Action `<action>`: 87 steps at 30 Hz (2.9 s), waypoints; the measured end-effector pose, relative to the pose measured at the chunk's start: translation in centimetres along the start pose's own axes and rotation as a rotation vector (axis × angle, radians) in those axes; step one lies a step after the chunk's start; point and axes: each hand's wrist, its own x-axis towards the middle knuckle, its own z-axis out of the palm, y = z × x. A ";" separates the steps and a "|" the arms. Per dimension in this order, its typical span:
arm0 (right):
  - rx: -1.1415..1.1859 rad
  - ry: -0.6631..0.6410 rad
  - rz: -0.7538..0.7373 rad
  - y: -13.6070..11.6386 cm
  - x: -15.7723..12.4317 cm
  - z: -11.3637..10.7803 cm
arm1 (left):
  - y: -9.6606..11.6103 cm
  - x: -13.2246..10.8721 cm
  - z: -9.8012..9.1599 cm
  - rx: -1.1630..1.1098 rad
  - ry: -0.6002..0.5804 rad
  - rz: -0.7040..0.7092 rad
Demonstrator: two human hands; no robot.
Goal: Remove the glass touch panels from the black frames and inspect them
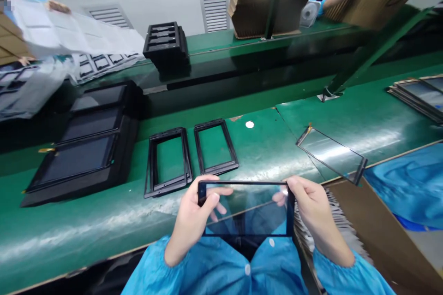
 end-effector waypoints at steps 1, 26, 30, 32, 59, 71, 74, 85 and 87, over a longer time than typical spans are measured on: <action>0.004 -0.012 -0.006 0.1 0.0 -0.1 | 0.0 -0.1 -0.1 0.000 0.002 0.004; -0.018 0.017 -0.068 1.1 -2.2 1.3 | 1.6 2.2 1.4 0.922 -0.236 0.767; -0.025 0.011 -0.047 1.2 -2.5 1.2 | 1.5 2.3 1.8 0.849 -0.220 0.788; -0.028 -0.005 -0.044 1.1 -2.4 1.2 | 1.6 2.1 1.8 0.818 -0.219 0.772; 0.076 -0.082 -0.031 0.3 -0.5 2.3 | -0.2 -0.2 1.6 -0.134 -0.259 -0.132; -0.072 0.059 -0.202 0.2 0.2 2.5 | 0.2 -0.6 1.5 0.237 -0.360 -0.039; -0.077 0.148 -0.189 0.9 0.7 -0.2 | -0.2 -0.5 0.9 0.097 -0.157 -0.096; 0.070 0.060 -0.003 1.7 -1.4 0.2 | -0.7 -0.3 0.3 0.360 0.064 0.260; 0.045 0.053 -0.002 1.4 -1.5 0.3 | -0.1 0.1 0.3 0.670 0.069 0.526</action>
